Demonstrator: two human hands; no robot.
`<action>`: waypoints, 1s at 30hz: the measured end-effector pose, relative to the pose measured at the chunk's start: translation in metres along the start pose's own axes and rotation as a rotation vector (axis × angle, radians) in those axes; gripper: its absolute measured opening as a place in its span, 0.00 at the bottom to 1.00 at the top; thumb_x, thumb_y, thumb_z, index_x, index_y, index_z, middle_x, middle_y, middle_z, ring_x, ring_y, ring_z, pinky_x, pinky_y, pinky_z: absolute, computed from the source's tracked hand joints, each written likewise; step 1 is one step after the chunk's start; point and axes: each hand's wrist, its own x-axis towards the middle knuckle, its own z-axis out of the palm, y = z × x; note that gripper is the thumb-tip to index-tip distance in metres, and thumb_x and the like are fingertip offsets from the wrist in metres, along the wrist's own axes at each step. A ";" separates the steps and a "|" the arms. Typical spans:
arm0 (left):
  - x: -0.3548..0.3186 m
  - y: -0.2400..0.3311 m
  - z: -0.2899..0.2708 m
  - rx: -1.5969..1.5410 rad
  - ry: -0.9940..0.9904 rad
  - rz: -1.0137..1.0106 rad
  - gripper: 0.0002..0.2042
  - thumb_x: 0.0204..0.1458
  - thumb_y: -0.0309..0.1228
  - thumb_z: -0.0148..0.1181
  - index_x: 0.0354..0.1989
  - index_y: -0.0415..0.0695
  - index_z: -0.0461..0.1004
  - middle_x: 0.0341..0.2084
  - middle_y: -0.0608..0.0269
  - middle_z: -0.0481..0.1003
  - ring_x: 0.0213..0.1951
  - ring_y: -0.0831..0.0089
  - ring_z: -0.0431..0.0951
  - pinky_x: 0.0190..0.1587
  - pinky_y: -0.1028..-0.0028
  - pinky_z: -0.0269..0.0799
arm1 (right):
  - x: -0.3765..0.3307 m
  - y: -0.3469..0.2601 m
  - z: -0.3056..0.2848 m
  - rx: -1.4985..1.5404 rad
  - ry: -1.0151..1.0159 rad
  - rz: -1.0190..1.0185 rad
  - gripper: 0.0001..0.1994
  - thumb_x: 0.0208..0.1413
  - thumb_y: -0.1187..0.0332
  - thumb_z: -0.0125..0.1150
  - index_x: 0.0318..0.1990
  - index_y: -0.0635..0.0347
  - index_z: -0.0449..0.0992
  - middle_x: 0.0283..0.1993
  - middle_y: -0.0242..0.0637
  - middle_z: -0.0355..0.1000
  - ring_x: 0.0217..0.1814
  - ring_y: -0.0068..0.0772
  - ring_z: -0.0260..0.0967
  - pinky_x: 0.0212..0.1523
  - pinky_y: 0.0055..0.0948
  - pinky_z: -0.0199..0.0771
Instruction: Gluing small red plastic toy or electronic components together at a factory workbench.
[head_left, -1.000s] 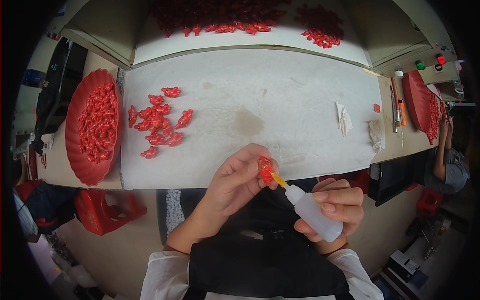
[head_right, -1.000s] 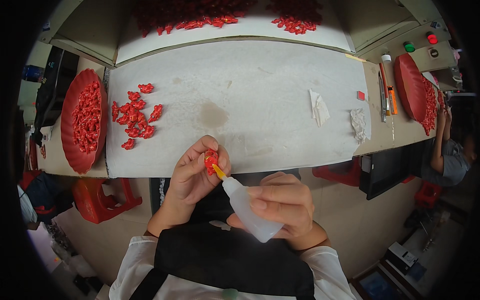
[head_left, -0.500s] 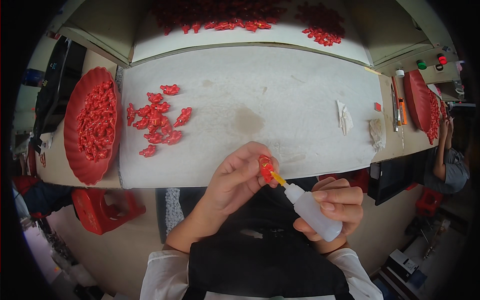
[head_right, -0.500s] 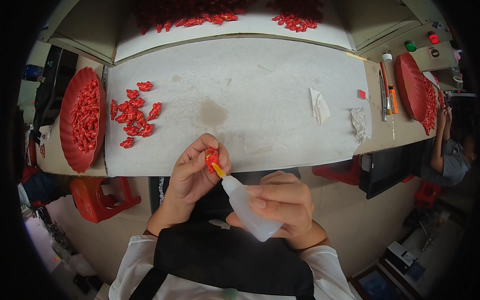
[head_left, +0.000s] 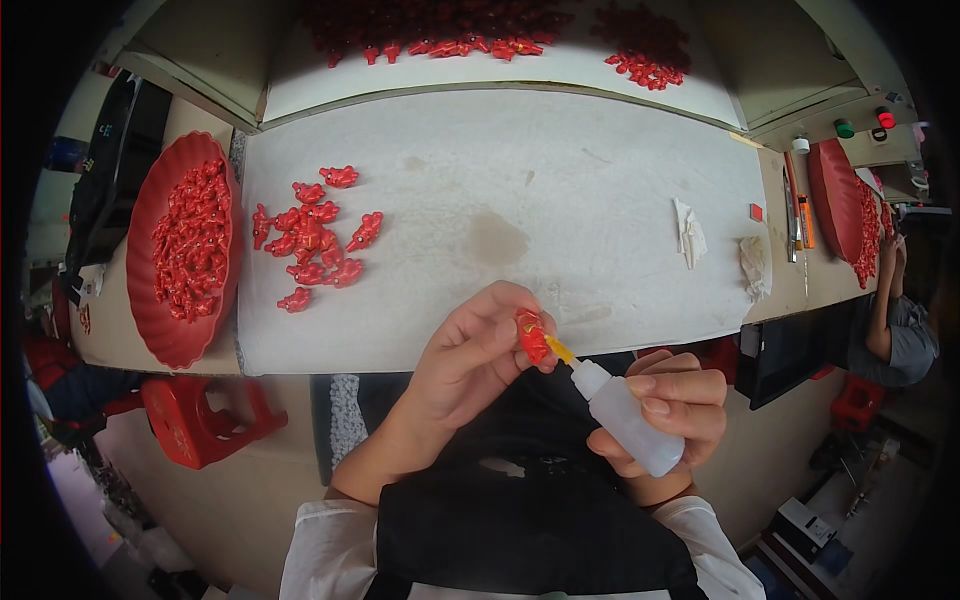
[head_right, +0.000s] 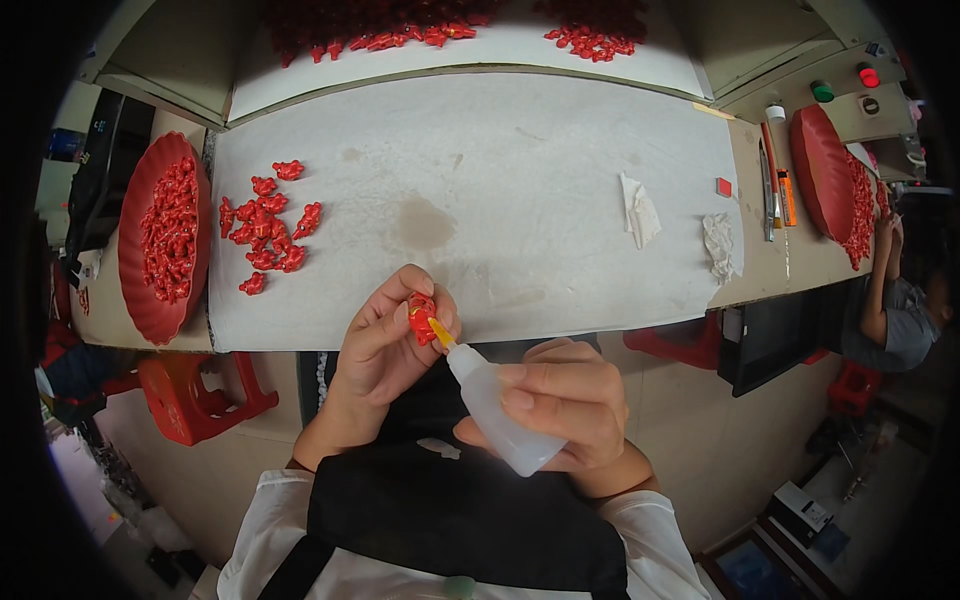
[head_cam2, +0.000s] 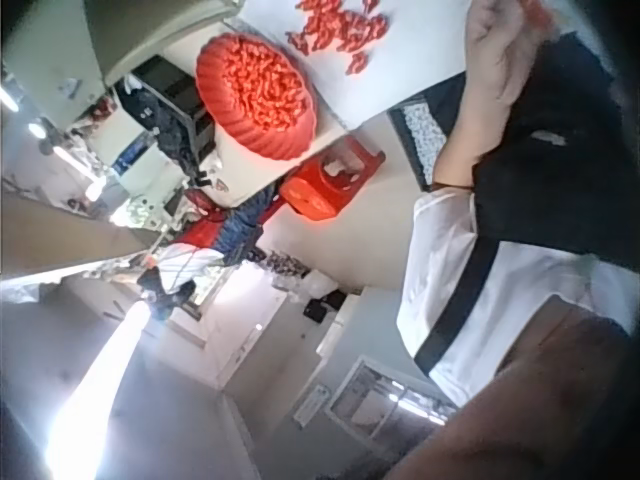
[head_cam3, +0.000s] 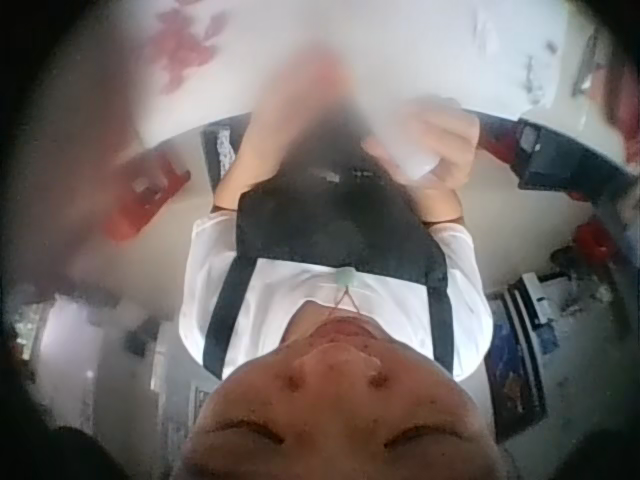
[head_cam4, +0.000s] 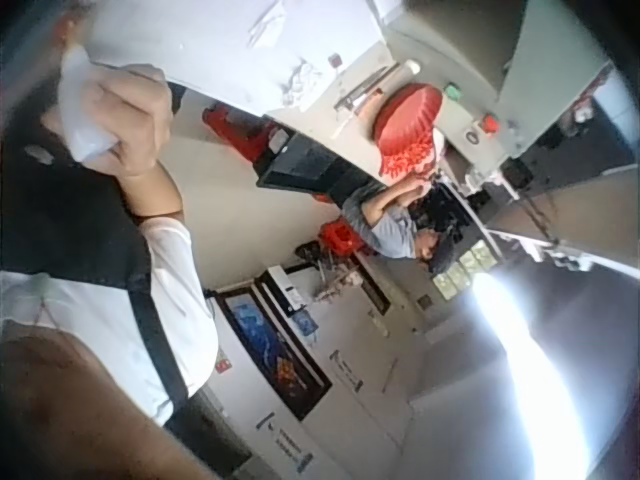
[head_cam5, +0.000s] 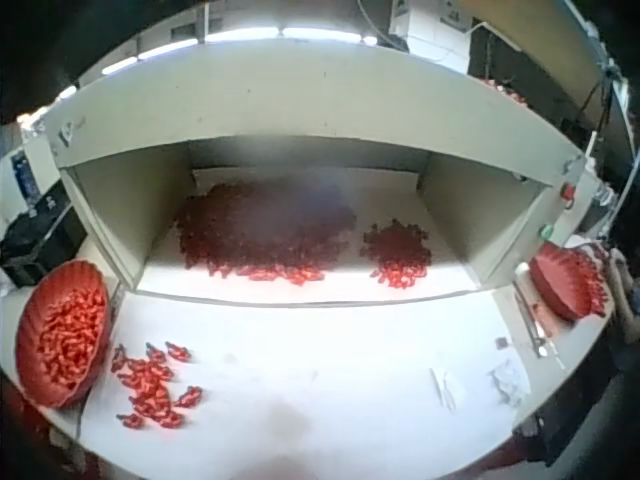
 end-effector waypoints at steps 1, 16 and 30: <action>0.000 0.000 -0.001 0.002 0.000 0.004 0.11 0.50 0.32 0.49 0.41 0.42 0.62 0.29 0.55 0.67 0.31 0.69 0.67 0.35 0.75 0.62 | 0.000 0.000 0.000 -0.006 -0.003 0.000 0.29 0.26 0.70 0.73 0.40 0.53 0.64 0.37 0.35 0.63 0.31 0.31 0.65 0.28 0.25 0.69; -0.002 0.002 -0.003 0.043 -0.010 0.034 0.10 0.50 0.30 0.48 0.41 0.42 0.62 0.29 0.55 0.67 0.34 0.68 0.69 0.38 0.73 0.64 | 0.000 -0.001 -0.001 -0.006 -0.025 -0.016 0.27 0.28 0.69 0.73 0.40 0.55 0.64 0.37 0.36 0.64 0.31 0.30 0.66 0.28 0.24 0.70; 0.005 0.012 -0.006 -0.216 0.025 0.020 0.10 0.50 0.28 0.48 0.40 0.42 0.63 0.33 0.54 0.68 0.33 0.68 0.68 0.38 0.74 0.65 | 0.044 0.052 -0.059 0.152 0.264 0.389 0.17 0.42 0.85 0.52 0.41 0.64 0.58 0.36 0.40 0.63 0.37 0.31 0.66 0.35 0.24 0.69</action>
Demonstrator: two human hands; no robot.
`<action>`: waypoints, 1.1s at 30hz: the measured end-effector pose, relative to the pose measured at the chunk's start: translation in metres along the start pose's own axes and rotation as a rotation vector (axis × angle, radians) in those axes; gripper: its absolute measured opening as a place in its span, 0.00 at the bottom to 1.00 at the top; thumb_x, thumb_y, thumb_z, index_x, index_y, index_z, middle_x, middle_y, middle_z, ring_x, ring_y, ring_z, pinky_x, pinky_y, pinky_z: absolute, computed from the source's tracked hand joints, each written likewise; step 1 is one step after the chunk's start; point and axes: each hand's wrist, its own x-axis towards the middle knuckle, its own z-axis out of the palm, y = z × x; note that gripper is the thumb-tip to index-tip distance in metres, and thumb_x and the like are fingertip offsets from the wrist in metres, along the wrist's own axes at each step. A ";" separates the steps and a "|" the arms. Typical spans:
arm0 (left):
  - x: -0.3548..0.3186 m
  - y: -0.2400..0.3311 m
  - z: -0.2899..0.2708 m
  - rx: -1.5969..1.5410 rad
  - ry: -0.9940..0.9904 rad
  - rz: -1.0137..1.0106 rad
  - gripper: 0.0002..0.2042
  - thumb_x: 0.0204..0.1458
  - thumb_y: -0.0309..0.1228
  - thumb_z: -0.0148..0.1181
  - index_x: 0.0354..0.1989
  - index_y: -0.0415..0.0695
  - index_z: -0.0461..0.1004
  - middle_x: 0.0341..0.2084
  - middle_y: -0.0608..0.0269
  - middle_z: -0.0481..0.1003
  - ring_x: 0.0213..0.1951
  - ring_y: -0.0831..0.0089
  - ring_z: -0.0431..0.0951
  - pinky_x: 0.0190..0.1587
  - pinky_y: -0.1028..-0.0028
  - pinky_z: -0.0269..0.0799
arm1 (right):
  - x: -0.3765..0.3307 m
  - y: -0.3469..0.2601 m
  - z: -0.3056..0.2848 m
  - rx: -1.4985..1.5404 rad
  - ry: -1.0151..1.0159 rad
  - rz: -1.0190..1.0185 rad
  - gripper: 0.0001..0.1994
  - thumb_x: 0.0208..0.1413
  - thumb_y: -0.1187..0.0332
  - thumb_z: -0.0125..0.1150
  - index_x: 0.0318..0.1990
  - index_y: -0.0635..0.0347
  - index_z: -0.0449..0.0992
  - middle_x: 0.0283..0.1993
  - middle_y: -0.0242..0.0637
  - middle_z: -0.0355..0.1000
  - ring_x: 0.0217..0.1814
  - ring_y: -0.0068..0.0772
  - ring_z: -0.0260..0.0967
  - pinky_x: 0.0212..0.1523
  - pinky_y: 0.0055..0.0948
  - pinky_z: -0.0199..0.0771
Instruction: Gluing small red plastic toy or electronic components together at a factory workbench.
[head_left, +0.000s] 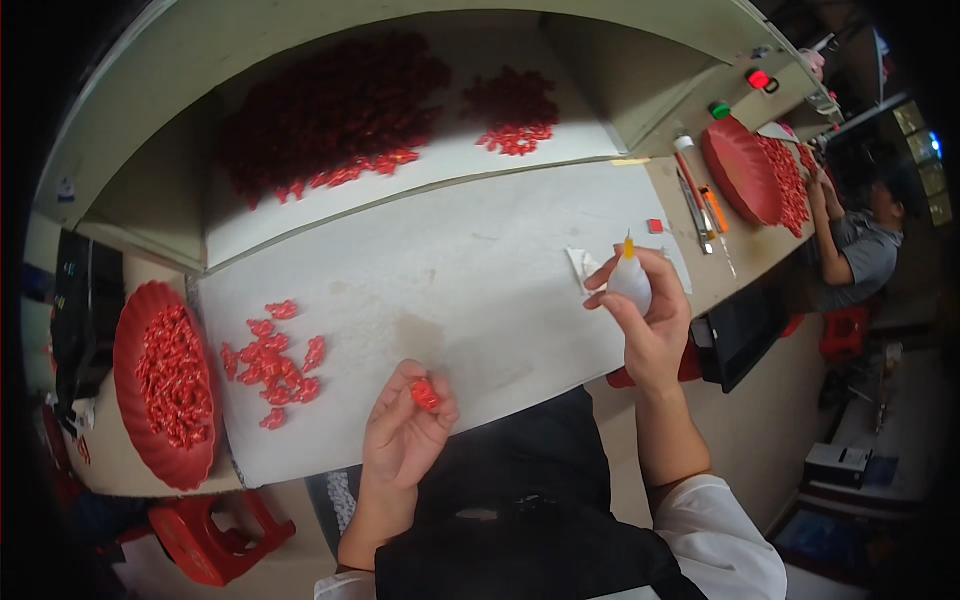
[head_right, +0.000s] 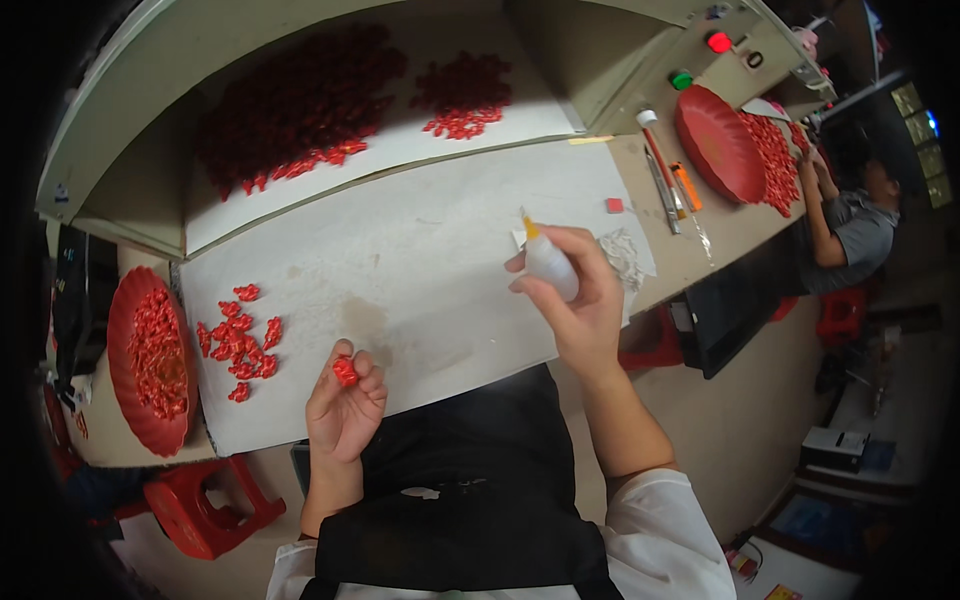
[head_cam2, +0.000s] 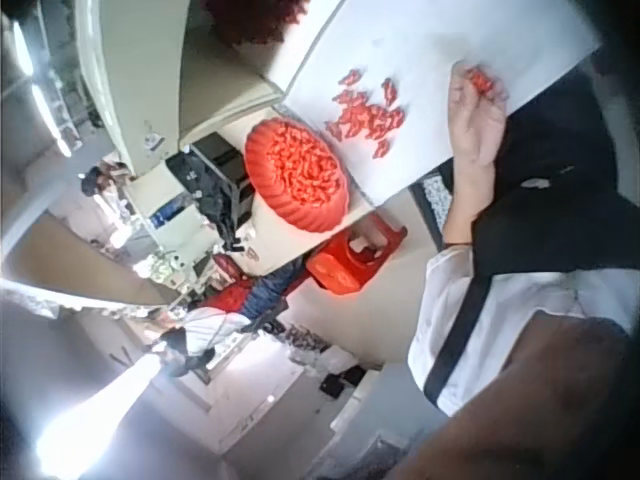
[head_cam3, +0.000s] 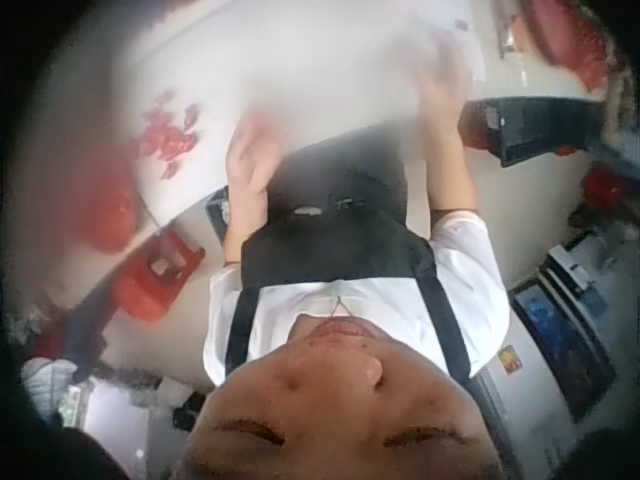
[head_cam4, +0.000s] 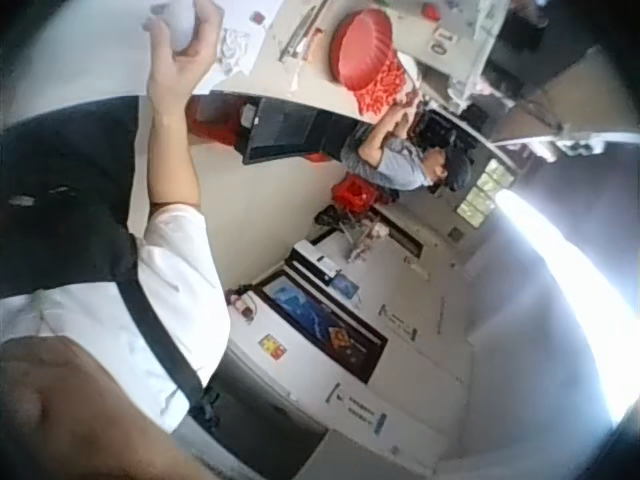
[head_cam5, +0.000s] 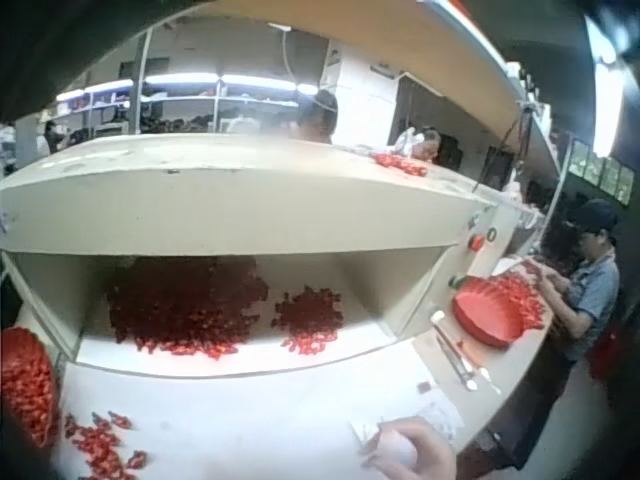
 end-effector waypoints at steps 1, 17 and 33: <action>0.001 0.001 -0.002 0.019 0.011 0.009 0.09 0.50 0.27 0.48 0.40 0.41 0.63 0.33 0.55 0.67 0.32 0.69 0.67 0.37 0.74 0.64 | 0.002 0.001 -0.011 0.024 0.064 0.023 0.16 0.43 0.84 0.52 0.40 0.64 0.58 0.36 0.39 0.63 0.37 0.30 0.66 0.35 0.23 0.69; 0.007 -0.022 -0.006 0.130 -0.026 -0.037 0.12 0.50 0.24 0.47 0.43 0.41 0.66 0.37 0.53 0.68 0.36 0.71 0.69 0.38 0.76 0.66 | 0.006 0.033 -0.092 -1.044 0.094 -0.022 0.08 0.38 0.75 0.59 0.30 0.64 0.72 0.33 0.39 0.68 0.35 0.41 0.67 0.37 0.28 0.64; 0.007 -0.025 -0.004 0.275 -0.101 -0.012 0.09 0.50 0.23 0.46 0.40 0.38 0.67 0.36 0.56 0.69 0.38 0.74 0.70 0.42 0.75 0.66 | -0.009 -0.027 -0.002 -0.607 -0.342 -0.366 0.13 0.29 0.83 0.58 0.28 0.62 0.73 0.25 0.35 0.68 0.23 0.30 0.63 0.24 0.22 0.62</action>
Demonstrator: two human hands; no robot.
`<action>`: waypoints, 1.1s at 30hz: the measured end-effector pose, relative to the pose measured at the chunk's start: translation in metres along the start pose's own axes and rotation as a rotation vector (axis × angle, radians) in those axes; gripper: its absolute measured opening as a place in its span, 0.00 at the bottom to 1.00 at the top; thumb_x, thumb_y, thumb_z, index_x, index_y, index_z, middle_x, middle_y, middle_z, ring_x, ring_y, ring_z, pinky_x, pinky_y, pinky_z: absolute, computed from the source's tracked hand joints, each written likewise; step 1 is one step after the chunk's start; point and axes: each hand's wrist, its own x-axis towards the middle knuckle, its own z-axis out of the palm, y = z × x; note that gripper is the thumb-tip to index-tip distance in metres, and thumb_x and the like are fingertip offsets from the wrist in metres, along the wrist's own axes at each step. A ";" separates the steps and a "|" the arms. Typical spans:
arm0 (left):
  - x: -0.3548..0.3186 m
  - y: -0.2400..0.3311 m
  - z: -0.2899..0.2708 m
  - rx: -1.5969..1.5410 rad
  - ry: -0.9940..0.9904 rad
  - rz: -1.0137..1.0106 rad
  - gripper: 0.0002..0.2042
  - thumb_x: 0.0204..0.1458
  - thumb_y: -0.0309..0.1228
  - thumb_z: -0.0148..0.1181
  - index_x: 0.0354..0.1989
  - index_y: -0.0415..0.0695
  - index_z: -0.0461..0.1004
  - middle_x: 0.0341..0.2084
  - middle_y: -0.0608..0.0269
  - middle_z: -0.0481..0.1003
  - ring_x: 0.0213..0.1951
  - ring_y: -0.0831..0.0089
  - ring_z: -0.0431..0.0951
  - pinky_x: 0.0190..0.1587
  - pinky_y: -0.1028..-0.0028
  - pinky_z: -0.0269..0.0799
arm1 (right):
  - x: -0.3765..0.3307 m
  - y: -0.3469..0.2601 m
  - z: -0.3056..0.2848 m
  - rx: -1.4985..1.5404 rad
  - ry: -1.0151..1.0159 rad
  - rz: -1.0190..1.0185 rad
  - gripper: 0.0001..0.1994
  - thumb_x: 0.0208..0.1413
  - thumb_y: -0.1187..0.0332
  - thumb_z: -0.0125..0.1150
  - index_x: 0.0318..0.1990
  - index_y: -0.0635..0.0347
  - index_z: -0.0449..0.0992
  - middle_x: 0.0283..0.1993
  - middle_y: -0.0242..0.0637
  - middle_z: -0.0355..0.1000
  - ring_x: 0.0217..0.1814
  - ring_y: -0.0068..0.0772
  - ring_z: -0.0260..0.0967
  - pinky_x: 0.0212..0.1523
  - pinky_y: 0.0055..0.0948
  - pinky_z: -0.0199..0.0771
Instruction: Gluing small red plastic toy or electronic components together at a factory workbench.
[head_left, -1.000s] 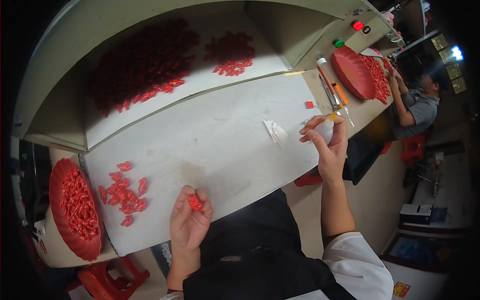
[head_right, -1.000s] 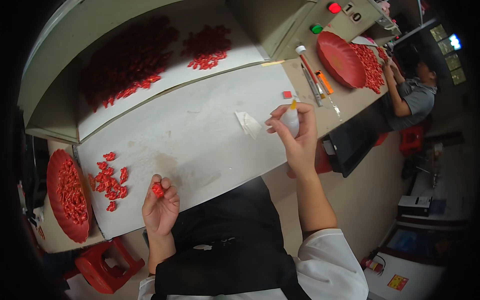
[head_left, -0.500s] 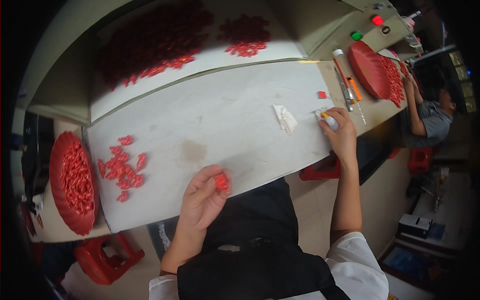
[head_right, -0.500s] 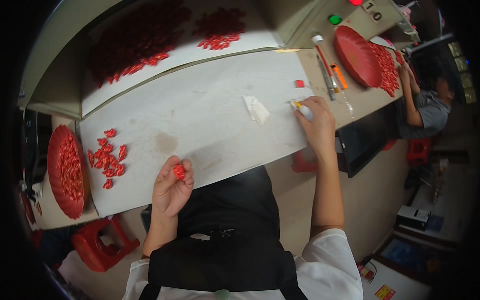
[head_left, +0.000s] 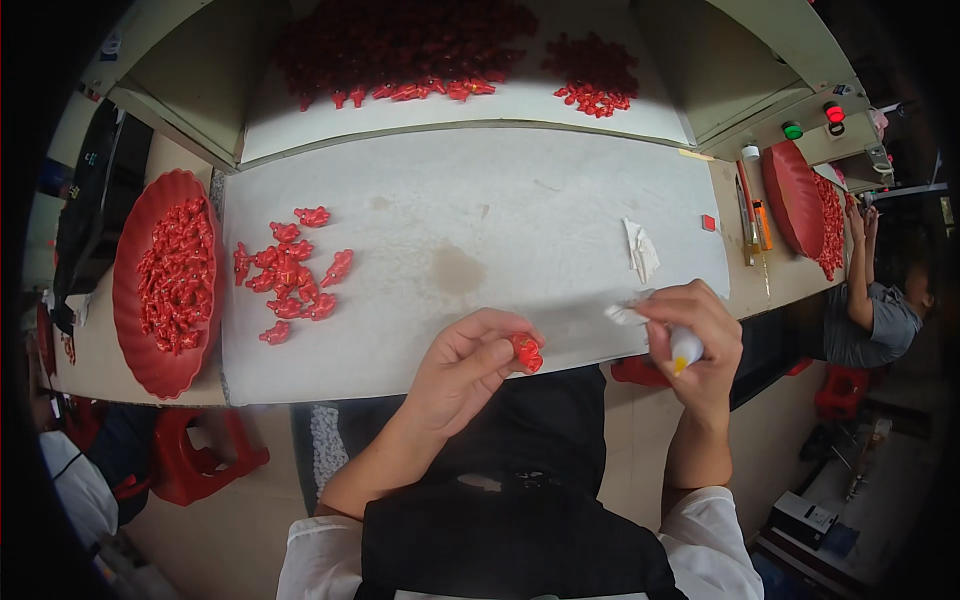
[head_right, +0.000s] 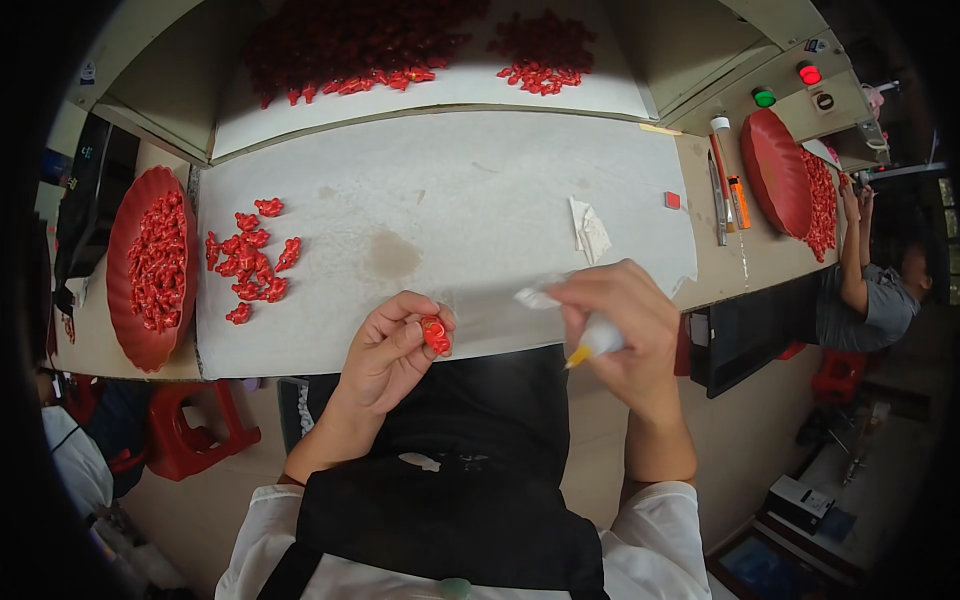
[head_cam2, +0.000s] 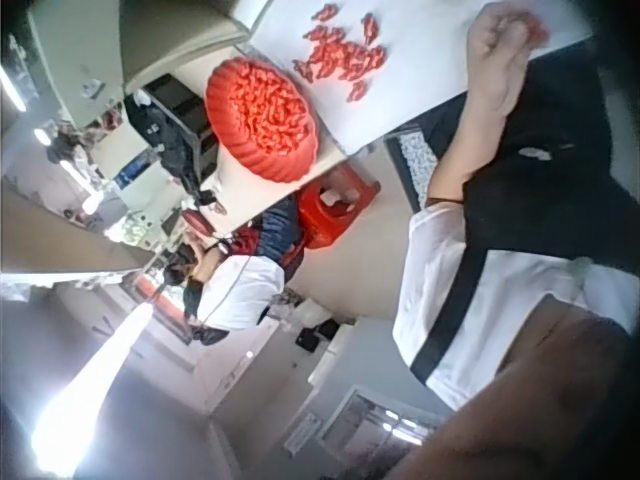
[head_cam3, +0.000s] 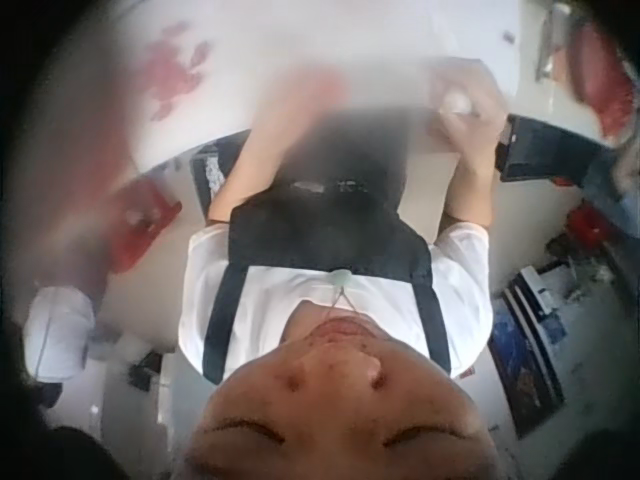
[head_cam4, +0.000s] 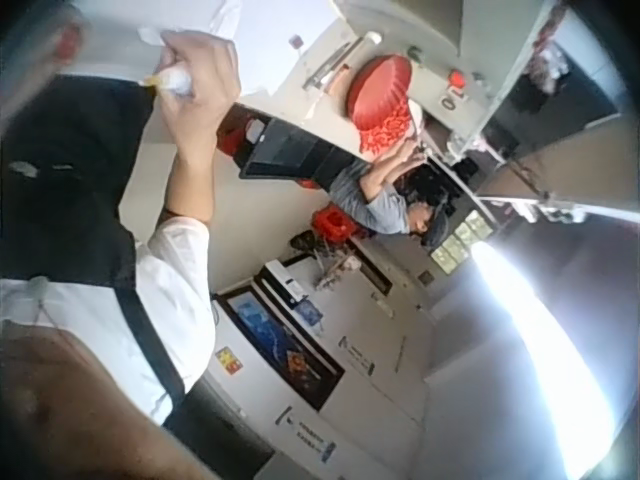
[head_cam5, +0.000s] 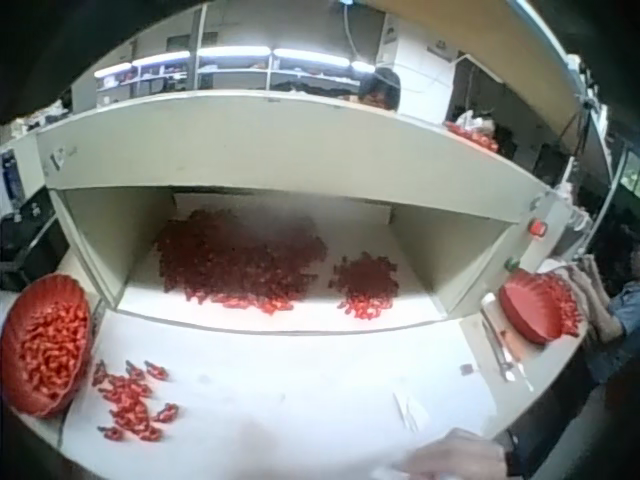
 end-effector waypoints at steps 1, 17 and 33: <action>0.000 0.001 0.002 0.017 0.004 -0.003 0.09 0.50 0.23 0.46 0.40 0.38 0.67 0.36 0.56 0.69 0.38 0.74 0.70 0.42 0.75 0.66 | 0.004 -0.005 0.003 -0.025 -0.027 -0.051 0.13 0.28 0.82 0.59 0.28 0.62 0.74 0.24 0.35 0.68 0.22 0.30 0.63 0.22 0.22 0.61; -0.004 0.002 0.004 0.009 0.025 -0.025 0.09 0.51 0.24 0.48 0.40 0.37 0.67 0.34 0.59 0.71 0.37 0.75 0.71 0.42 0.75 0.65 | 0.028 -0.042 0.013 -0.224 -0.235 -0.442 0.11 0.27 0.72 0.59 0.26 0.59 0.74 0.23 0.29 0.65 0.19 0.23 0.58 0.17 0.19 0.57; -0.005 0.004 0.008 0.034 0.015 -0.011 0.09 0.50 0.24 0.48 0.40 0.36 0.67 0.33 0.59 0.71 0.36 0.74 0.71 0.41 0.76 0.66 | 0.025 -0.035 0.018 -0.378 -0.241 -0.459 0.11 0.26 0.73 0.56 0.25 0.61 0.72 0.26 0.31 0.66 0.21 0.25 0.59 0.18 0.21 0.57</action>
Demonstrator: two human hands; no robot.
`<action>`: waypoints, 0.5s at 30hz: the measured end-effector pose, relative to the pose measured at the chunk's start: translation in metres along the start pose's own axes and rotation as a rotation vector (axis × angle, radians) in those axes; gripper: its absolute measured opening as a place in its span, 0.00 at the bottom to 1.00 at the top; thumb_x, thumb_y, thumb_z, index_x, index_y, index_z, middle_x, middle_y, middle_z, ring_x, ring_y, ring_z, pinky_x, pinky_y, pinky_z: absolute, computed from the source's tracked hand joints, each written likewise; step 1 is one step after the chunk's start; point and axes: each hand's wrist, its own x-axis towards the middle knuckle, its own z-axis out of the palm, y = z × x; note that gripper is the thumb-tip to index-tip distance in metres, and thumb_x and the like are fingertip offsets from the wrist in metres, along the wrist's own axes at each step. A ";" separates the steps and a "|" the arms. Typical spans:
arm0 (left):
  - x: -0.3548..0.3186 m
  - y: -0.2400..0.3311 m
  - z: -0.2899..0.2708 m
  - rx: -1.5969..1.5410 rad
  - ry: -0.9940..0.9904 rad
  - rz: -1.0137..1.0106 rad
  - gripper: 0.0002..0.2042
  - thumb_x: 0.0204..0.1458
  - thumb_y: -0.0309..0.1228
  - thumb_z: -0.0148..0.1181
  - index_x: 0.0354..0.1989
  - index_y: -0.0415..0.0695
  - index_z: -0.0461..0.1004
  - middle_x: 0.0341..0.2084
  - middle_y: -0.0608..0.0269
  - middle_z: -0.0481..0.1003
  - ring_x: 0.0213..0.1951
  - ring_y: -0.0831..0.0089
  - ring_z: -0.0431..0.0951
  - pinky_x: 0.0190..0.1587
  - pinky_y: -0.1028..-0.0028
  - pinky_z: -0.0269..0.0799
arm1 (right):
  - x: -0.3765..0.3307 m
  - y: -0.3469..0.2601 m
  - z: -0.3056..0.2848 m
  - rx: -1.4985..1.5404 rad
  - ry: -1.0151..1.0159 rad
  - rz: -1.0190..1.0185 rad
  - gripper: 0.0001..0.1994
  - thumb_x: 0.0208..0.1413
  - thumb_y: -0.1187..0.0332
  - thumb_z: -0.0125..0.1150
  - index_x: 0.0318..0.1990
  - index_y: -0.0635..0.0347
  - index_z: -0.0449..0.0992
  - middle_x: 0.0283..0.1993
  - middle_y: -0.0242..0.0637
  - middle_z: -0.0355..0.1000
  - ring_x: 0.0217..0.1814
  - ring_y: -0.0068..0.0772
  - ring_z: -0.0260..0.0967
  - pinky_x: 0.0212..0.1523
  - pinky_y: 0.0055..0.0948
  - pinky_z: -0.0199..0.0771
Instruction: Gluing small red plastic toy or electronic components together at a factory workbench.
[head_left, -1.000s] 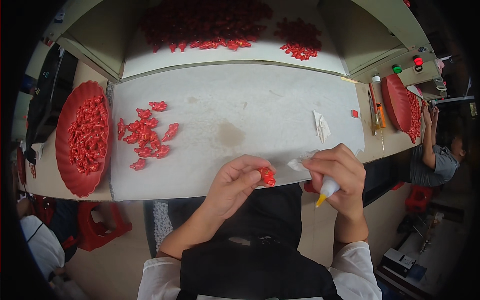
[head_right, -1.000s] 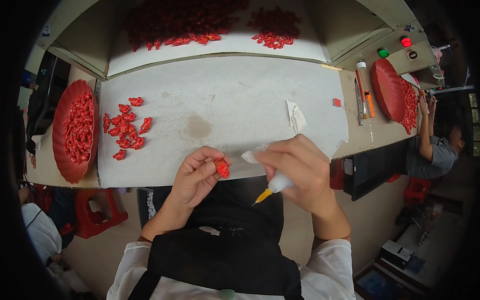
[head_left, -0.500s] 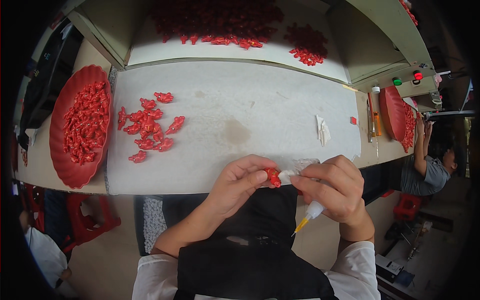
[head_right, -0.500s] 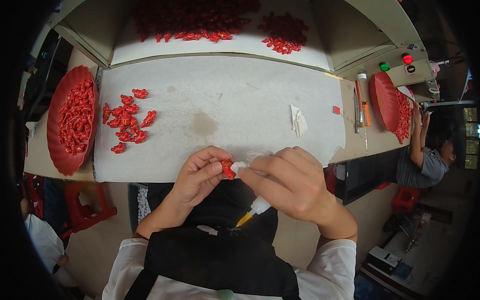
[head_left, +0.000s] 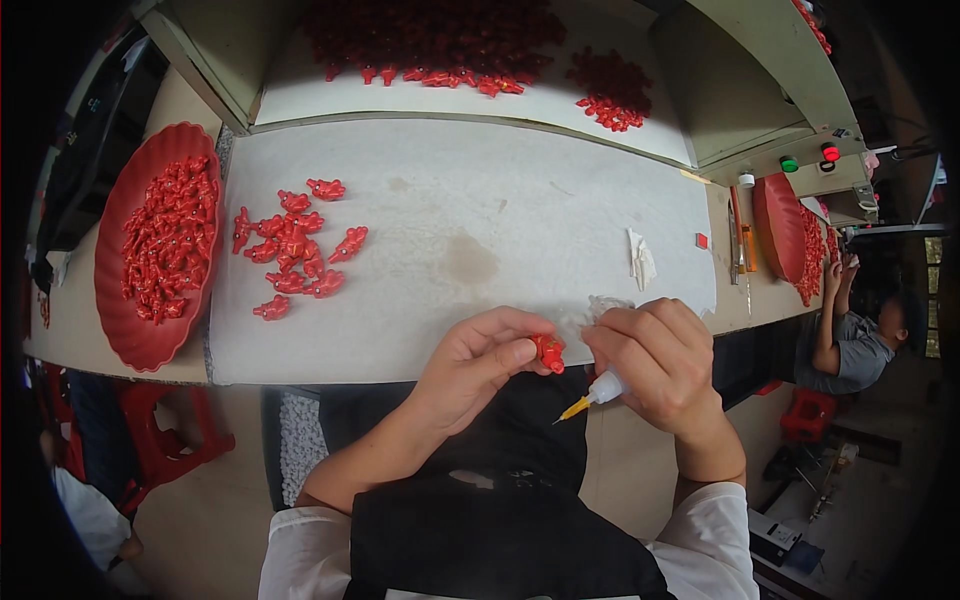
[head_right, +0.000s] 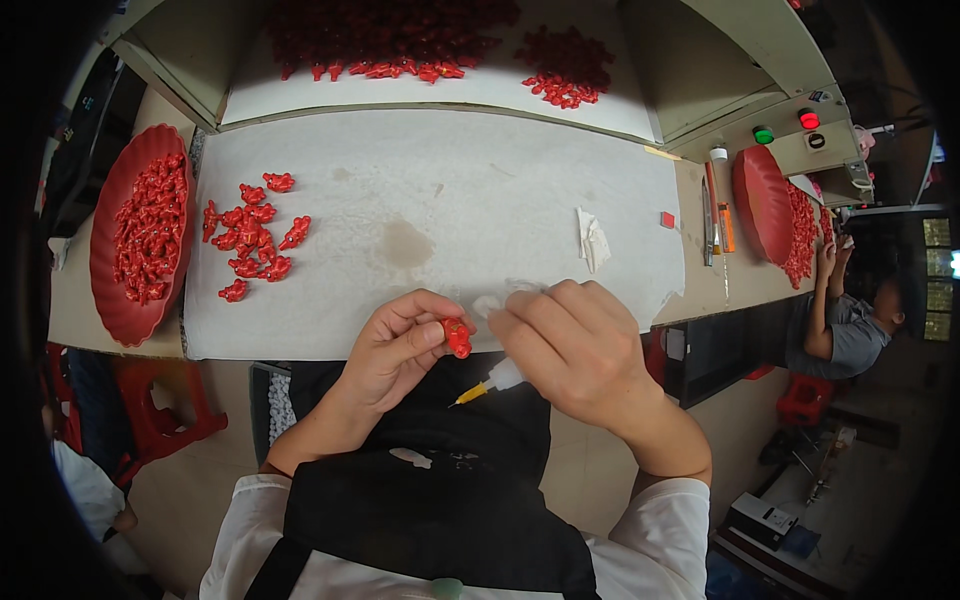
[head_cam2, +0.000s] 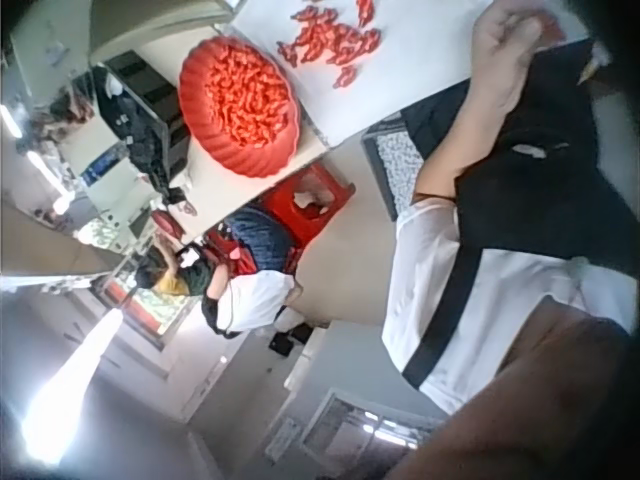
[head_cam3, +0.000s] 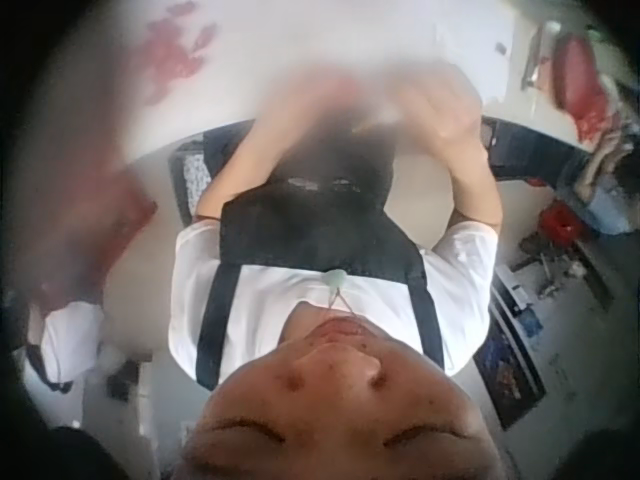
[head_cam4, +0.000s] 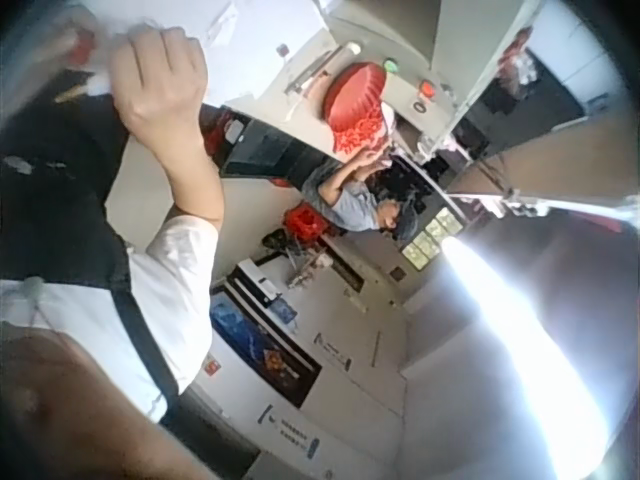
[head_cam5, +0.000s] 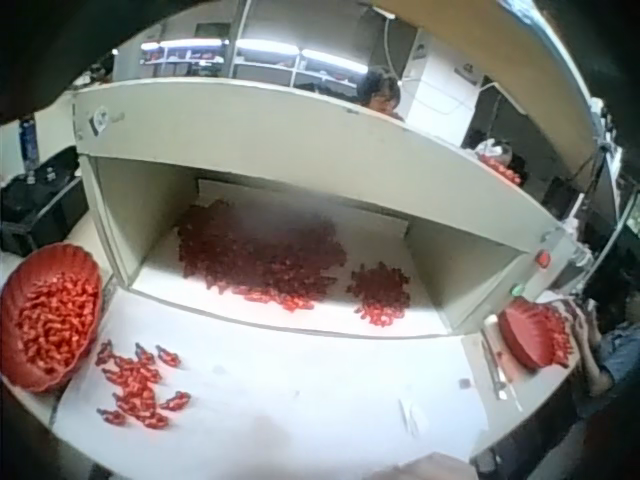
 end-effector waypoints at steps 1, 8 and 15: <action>0.000 0.000 0.000 0.000 0.002 -0.002 0.10 0.50 0.24 0.48 0.40 0.36 0.67 0.33 0.59 0.71 0.36 0.74 0.71 0.41 0.76 0.66 | 0.000 -0.002 0.002 0.038 0.002 -0.003 0.11 0.26 0.73 0.56 0.25 0.61 0.72 0.26 0.31 0.66 0.21 0.25 0.59 0.18 0.21 0.57; 0.001 -0.001 -0.001 0.017 -0.002 -0.020 0.10 0.50 0.24 0.48 0.40 0.36 0.67 0.32 0.59 0.71 0.36 0.74 0.71 0.41 0.77 0.66 | 0.000 -0.002 0.004 0.133 0.008 -0.025 0.10 0.27 0.73 0.57 0.24 0.60 0.71 0.25 0.31 0.66 0.21 0.25 0.59 0.18 0.21 0.57; 0.001 -0.001 0.000 0.029 0.002 -0.014 0.10 0.50 0.24 0.48 0.40 0.35 0.67 0.31 0.59 0.71 0.35 0.75 0.71 0.41 0.77 0.66 | 0.002 -0.002 0.005 0.157 0.017 -0.010 0.09 0.28 0.74 0.57 0.24 0.60 0.71 0.26 0.31 0.66 0.21 0.25 0.59 0.19 0.21 0.57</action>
